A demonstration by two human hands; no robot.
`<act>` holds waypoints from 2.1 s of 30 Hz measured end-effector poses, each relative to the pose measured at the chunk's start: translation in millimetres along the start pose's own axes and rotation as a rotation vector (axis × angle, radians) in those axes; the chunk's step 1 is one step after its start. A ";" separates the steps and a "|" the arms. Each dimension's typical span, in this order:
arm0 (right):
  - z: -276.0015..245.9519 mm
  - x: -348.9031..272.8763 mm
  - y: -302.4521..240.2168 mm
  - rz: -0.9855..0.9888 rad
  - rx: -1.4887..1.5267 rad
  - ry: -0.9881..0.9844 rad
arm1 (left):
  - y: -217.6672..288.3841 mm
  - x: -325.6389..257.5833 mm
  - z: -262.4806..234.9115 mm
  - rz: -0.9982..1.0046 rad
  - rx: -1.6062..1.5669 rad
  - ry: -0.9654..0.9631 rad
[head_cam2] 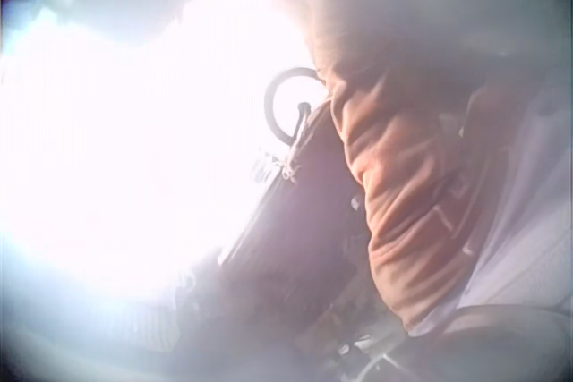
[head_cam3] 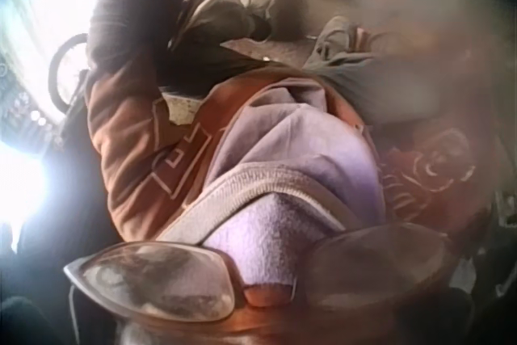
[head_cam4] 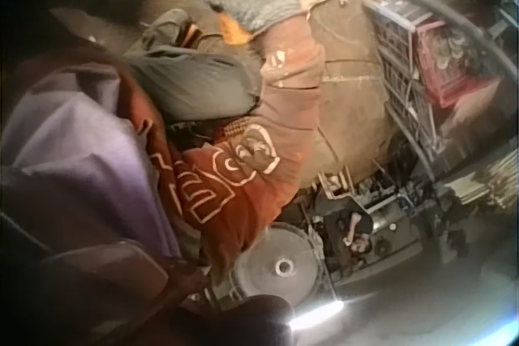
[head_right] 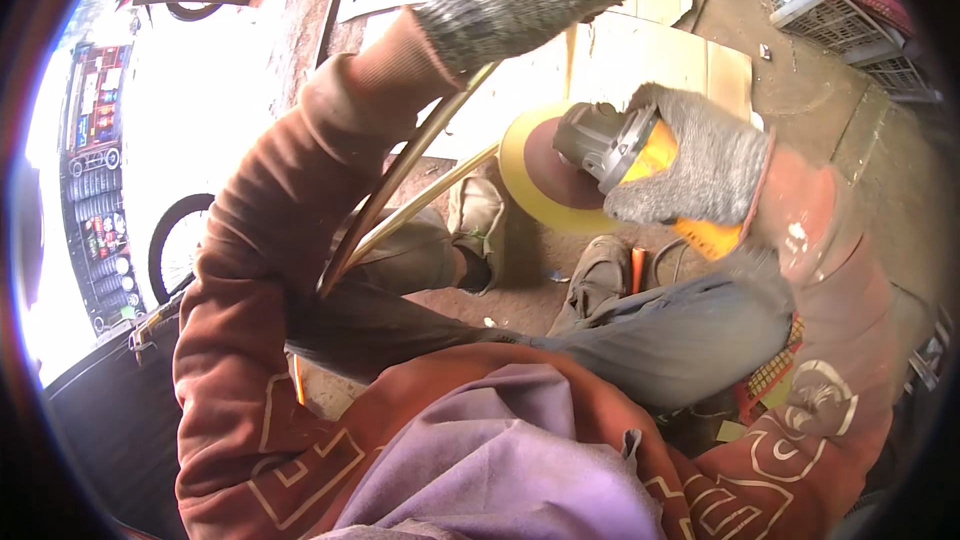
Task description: The person is using a handheld power grinder to smooth the surfaces and joints of a metal chair frame. They hold the metal frame by hand, rotating it on a piece of cardboard on the floor while applying the grinding disc to various sections.
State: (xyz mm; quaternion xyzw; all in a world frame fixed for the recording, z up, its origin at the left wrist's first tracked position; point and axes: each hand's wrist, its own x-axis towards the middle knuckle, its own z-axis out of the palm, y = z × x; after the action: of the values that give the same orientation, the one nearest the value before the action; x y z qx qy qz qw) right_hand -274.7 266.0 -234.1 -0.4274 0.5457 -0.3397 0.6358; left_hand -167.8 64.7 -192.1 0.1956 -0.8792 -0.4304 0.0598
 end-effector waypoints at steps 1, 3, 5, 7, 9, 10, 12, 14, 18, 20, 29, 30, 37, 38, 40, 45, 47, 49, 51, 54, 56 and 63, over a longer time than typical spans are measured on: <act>-15.2 6.7 -2.5 0.088 -0.173 -0.080 | 2.4 1.0 -6.6 -0.066 0.006 -0.056; -32.4 13.5 -6.9 0.175 -0.313 -0.174 | 3.5 1.4 -11.9 -0.111 0.008 -0.080; -35.1 21.3 3.3 0.080 -0.229 -0.161 | -1.7 2.1 -11.6 -0.074 0.001 -0.014; -25.7 37.0 57.5 -0.134 -0.119 -0.110 | 3.7 9.2 -8.1 -0.143 -0.029 -0.026; -12.9 36.8 43.4 -0.320 -0.341 -0.104 | 16.4 8.7 -11.1 -0.240 -0.014 -0.048; -4.5 39.7 13.7 -0.419 -0.614 -0.117 | 22.6 6.4 -18.7 -0.307 0.021 -0.052; 5.2 46.9 13.5 -0.206 -0.457 -0.154 | 25.3 7.5 -22.7 -0.435 0.048 -0.051; 15.3 49.5 25.1 -0.103 -0.308 -0.089 | 22.1 14.2 -19.8 -0.455 0.032 -0.051; 30.5 70.3 52.1 -0.184 -0.081 -0.133 | 3.1 12.1 -15.0 -0.249 -0.030 -0.050; 26.0 77.3 56.4 -0.190 0.009 -0.211 | -9.2 13.6 -1.9 -0.129 -0.083 0.019; 13.4 71.0 114.7 0.028 0.083 -0.061 | -25.9 4.0 9.5 -0.005 -0.250 0.049; 10.6 69.3 125.1 0.051 0.092 -0.022 | -22.7 6.2 11.0 -0.038 -0.238 0.048; -5.1 72.3 160.2 0.142 0.351 0.118 | -36.5 4.7 8.9 0.089 -0.253 0.048; -6.8 72.7 166.0 0.140 0.373 0.134 | -36.4 5.2 9.3 0.102 -0.240 0.047; -9.6 71.8 166.3 0.187 0.382 0.178 | -24.6 2.5 13.8 0.060 -0.191 0.096; -16.6 74.0 165.3 0.235 0.446 0.192 | -25.2 2.0 10.2 0.039 -0.255 0.062; -20.7 74.4 172.1 0.277 0.471 0.207 | -24.1 2.2 10.8 0.029 -0.271 0.056; -21.6 75.2 173.4 0.290 0.487 0.201 | -25.2 1.4 9.6 0.026 -0.284 0.049; -22.1 74.6 170.8 0.284 0.497 0.187 | -25.9 1.9 8.9 0.030 -0.314 0.037; -12.0 71.0 175.2 0.184 0.524 0.241 | -23.4 1.7 7.2 -0.004 -0.374 0.034; -14.7 70.7 177.6 0.221 0.511 0.204 | -21.3 0.1 9.8 -0.070 -0.344 0.056; -14.1 72.6 184.6 0.212 0.536 0.236 | -3.4 0.0 7.0 -0.026 -0.415 0.038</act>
State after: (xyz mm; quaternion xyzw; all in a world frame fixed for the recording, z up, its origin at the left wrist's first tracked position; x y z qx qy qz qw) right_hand -282.3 272.9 -432.7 -0.1432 0.5482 -0.4506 0.6899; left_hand -168.7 68.0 -199.2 0.1986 -0.7678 -0.5992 0.1096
